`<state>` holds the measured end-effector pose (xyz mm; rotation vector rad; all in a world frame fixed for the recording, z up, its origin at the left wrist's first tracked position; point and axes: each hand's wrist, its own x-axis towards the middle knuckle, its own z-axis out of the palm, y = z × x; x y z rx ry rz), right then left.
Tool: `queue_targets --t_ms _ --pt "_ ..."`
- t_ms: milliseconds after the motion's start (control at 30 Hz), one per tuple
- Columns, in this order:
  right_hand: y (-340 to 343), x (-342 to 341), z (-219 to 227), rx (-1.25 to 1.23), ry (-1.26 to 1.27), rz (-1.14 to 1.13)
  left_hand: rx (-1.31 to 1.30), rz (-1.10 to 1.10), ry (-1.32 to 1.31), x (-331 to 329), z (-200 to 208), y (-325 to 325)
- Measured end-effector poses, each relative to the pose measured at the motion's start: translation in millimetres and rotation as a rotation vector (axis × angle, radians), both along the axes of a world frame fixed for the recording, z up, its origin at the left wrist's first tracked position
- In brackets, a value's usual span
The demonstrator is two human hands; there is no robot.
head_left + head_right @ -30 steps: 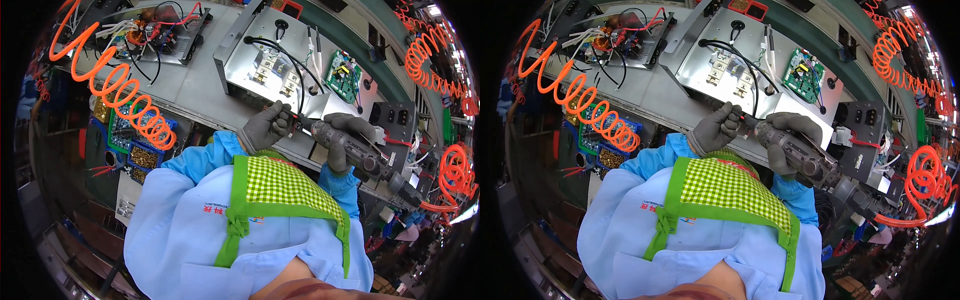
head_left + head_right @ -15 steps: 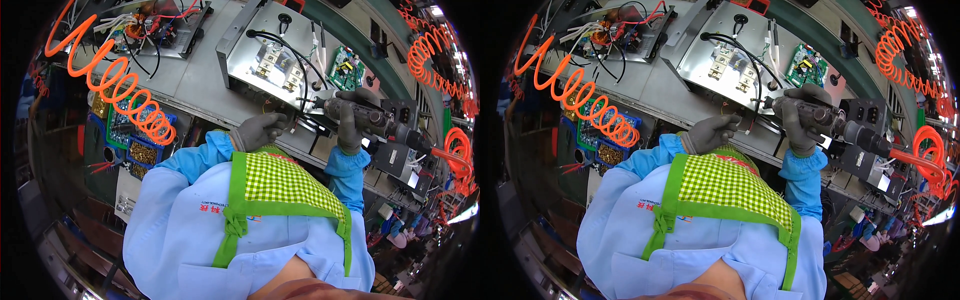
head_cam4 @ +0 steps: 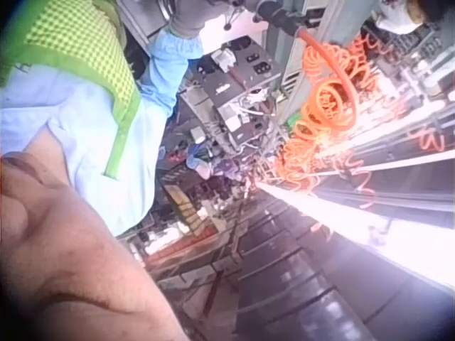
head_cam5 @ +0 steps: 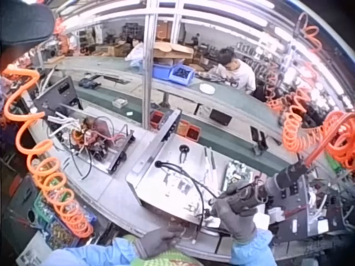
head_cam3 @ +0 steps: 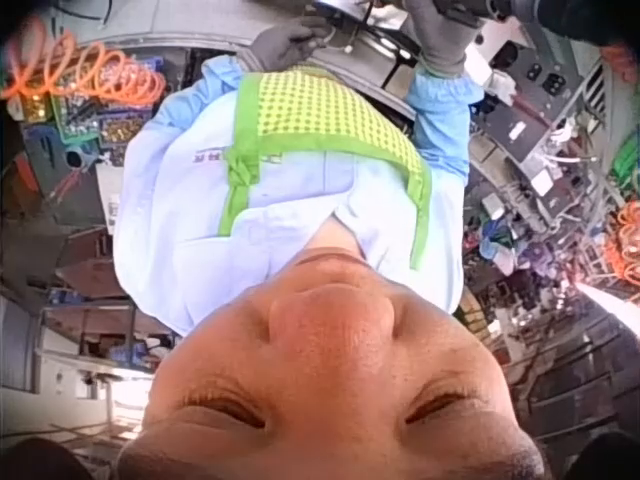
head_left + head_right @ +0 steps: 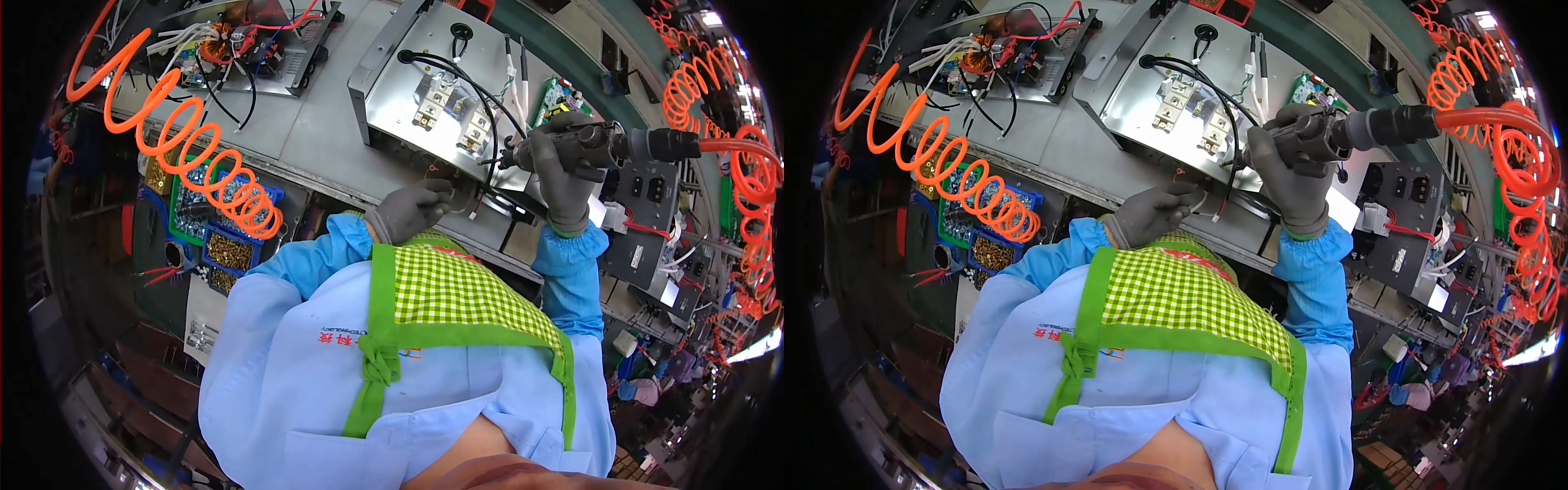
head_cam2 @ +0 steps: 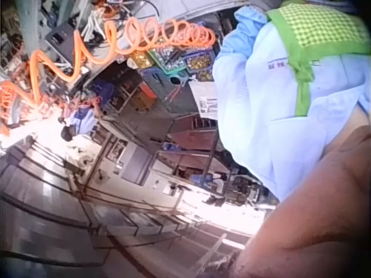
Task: The person assembles components onto a metal electronic chassis by securing circuit boards, knobs, and wires with screws using a pneumatic screwdriver.
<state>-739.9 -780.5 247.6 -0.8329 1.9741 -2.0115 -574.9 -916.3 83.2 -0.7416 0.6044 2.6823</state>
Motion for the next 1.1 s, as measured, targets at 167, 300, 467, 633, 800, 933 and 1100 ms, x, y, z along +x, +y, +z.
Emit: queue_targets --t_ms 167,300,467,633,800,933,1100 --pt "-4 1 -1 0.023 0.091 -0.063 0.014 0.058 -0.021 6 -6 -10" --pt "-4 3 -10 -0.014 -0.015 -0.019 -0.013 0.086 -0.068 9 11 -15" --pt "-7 9 11 0.023 0.079 -0.007 -0.862 -0.032 0.383 17 19 -32" --pt "-10 41 67 -0.105 0.183 -0.037 -0.844 0.151 0.499 4 118 -50" --pt "-26 57 57 0.055 0.199 0.216 -1.596 -0.098 1.054 -22 187 -49" --pt "-29 76 38 -0.084 -0.004 0.379 -1.332 -0.006 1.114 -27 186 -36" --pt "-6 69 -2 -0.391 -0.602 0.536 -1.416 -0.236 1.026 -20 196 -37"
